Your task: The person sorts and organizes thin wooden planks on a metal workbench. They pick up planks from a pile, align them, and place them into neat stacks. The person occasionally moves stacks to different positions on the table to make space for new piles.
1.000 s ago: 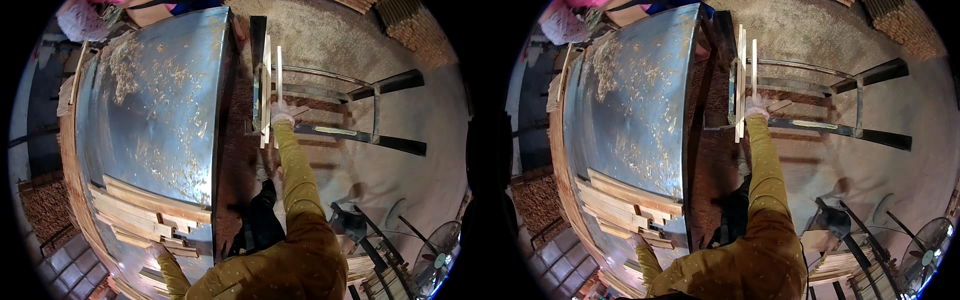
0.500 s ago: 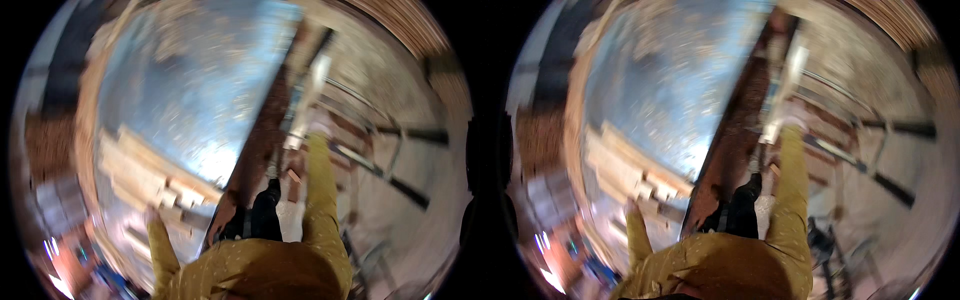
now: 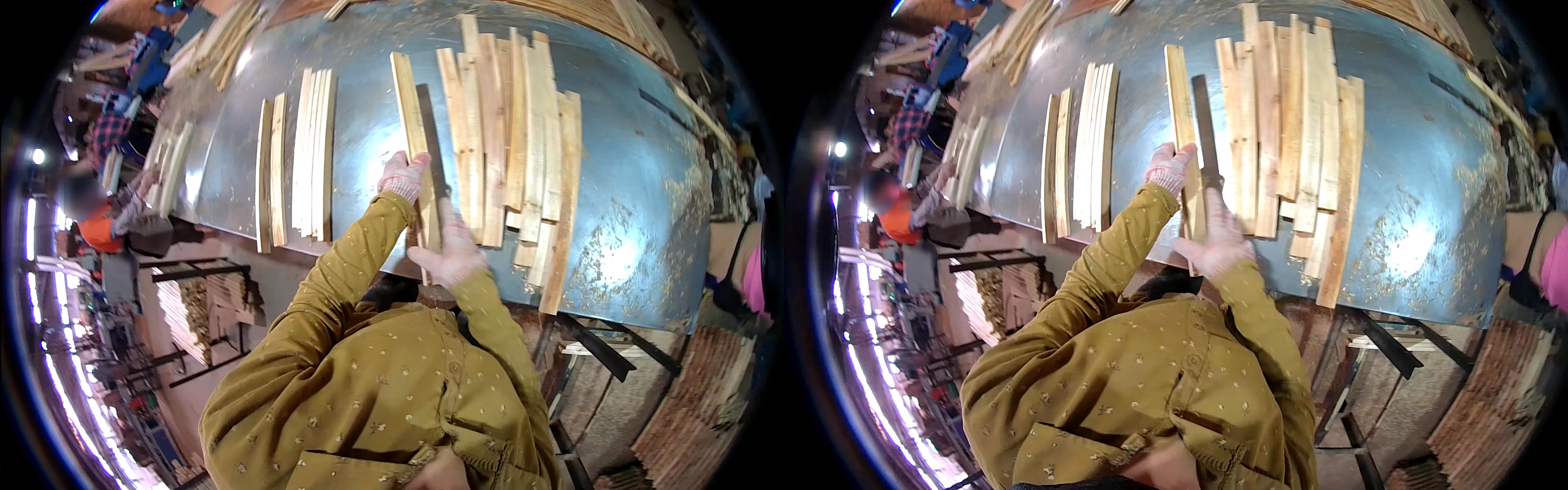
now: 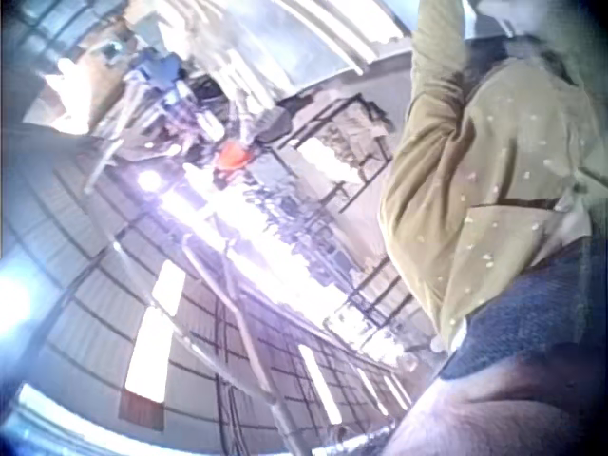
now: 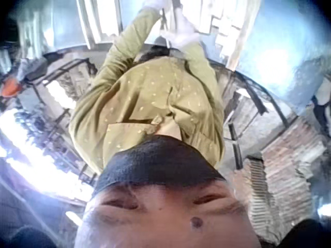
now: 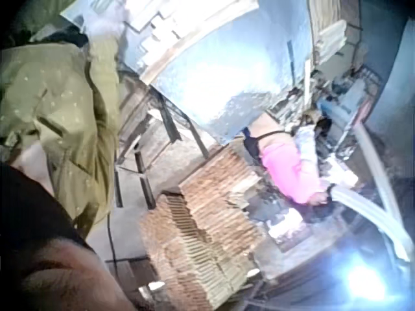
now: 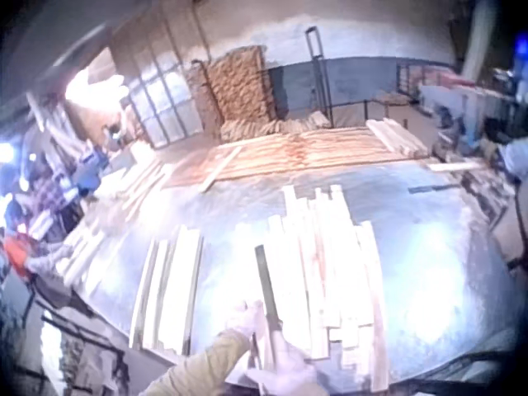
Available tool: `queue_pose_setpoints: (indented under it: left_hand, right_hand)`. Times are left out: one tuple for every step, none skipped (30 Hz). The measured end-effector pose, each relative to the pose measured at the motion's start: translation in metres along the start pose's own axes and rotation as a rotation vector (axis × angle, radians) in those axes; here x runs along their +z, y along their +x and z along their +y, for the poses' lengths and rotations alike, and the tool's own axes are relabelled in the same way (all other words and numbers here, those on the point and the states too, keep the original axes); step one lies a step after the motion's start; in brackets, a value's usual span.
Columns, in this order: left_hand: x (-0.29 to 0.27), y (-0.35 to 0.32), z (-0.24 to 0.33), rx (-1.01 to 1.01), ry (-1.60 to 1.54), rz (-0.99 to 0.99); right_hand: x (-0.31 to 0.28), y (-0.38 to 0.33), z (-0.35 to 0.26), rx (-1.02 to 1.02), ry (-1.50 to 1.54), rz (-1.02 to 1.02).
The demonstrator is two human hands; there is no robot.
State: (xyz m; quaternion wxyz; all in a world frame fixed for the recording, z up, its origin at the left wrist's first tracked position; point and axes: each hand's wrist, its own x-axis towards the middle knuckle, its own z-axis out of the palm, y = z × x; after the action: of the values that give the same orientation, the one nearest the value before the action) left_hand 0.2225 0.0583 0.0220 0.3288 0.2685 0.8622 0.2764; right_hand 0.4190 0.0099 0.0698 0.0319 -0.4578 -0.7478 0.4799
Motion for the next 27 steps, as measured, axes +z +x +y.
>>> queue_pose_setpoints:
  left_hand:
    - [-0.015,-0.002,-0.002,0.056,-0.082,-0.017]
    - [-0.035,-0.007,-0.001,0.119,-0.163,-0.025]
    - [-0.050,-0.004,-0.006,0.184,-0.248,-0.034]
    - [-0.070,0.011,-0.037,0.259,-0.186,0.122]
    - [-0.090,0.035,-0.079,0.389,-0.067,0.416]
    - [-0.133,0.035,-0.088,0.360,0.071,0.529]
    - [-0.179,0.040,-0.101,0.262,0.125,0.495]
    - [-0.213,0.044,-0.127,0.139,0.413,0.585]
    - [-0.240,0.045,-0.138,-0.107,0.458,0.498]
    - [-0.261,0.041,-0.149,-0.356,0.506,0.399]
    - [-0.268,0.043,-0.176,-0.385,0.492,0.329]
    - [-0.271,0.046,-0.202,-0.412,0.476,0.265]
    - [-0.270,0.047,-0.217,-0.434,0.467,0.198]
    - [-0.264,0.048,-0.227,-0.383,0.457,0.208]
    - [-0.263,0.050,-0.233,-0.328,0.451,0.227]
    - [-0.261,0.054,-0.239,-0.270,0.446,0.247]
    - [-0.261,0.060,-0.247,-0.248,0.474,0.253]
    - [-0.263,0.060,-0.247,-0.255,0.473,0.233]
    - [-0.265,0.058,-0.238,-0.261,0.471,0.222]
    - [-0.265,0.056,-0.231,-0.266,0.468,0.210]
    - [-0.267,0.055,-0.228,-0.251,0.510,0.237]
    - [-0.266,0.055,-0.237,-0.204,0.543,0.245]
    - [-0.267,0.056,-0.243,-0.187,0.542,0.238]
    - [-0.268,0.058,-0.249,-0.172,0.542,0.229]
    - [-0.270,0.058,-0.260,-0.131,0.536,0.222]
    - [-0.270,0.061,-0.263,-0.107,0.525,0.198]
    - [-0.272,0.061,-0.265,-0.101,0.538,0.191]
  right_hand:
    - [0.026,0.021,-0.011,0.069,0.013,-0.005]
    - [0.053,0.041,-0.002,-0.004,0.262,0.020]
    - [0.080,0.062,0.018,-0.075,0.508,0.051]
    - [0.098,0.072,0.024,-0.142,0.758,0.061]
    - [0.079,0.069,-0.014,0.086,0.826,-0.017]
    - [0.076,0.071,-0.012,0.113,0.989,-0.057]
    - [0.079,0.074,-0.021,0.080,0.909,0.050]
    - [0.082,0.078,-0.032,0.030,0.837,0.152]
    - [0.086,0.082,-0.039,0.048,0.824,0.159]
    - [0.089,0.087,-0.046,0.073,0.808,0.161]
    - [0.089,0.098,-0.054,0.080,0.789,0.164]
    - [0.087,0.113,-0.060,0.081,0.772,0.165]
    - [0.089,0.125,-0.065,0.085,0.760,0.170]
    - [0.090,0.135,-0.067,0.090,0.747,0.172]
    - [0.095,0.149,-0.056,0.126,0.772,0.219]
    - [0.103,0.162,-0.036,0.161,0.798,0.268]
    - [0.109,0.169,-0.026,0.188,0.827,0.302]
    - [0.111,0.172,-0.026,0.211,0.686,0.319]
    - [0.112,0.175,-0.031,0.223,0.549,0.334]
    - [0.114,0.178,-0.036,0.232,0.410,0.350]
    - [0.123,0.178,-0.045,0.200,0.201,0.357]
    - [0.132,0.178,-0.053,0.165,-0.008,0.363]
    - [0.142,0.176,-0.061,0.124,-0.217,0.370]
    - [0.151,0.171,-0.072,0.082,-0.425,0.376]
    - [0.148,0.161,-0.111,0.160,-0.366,0.259]
    - [0.150,0.157,-0.118,0.157,-0.423,0.261]
    - [0.152,0.158,-0.122,0.153,-0.470,0.259]
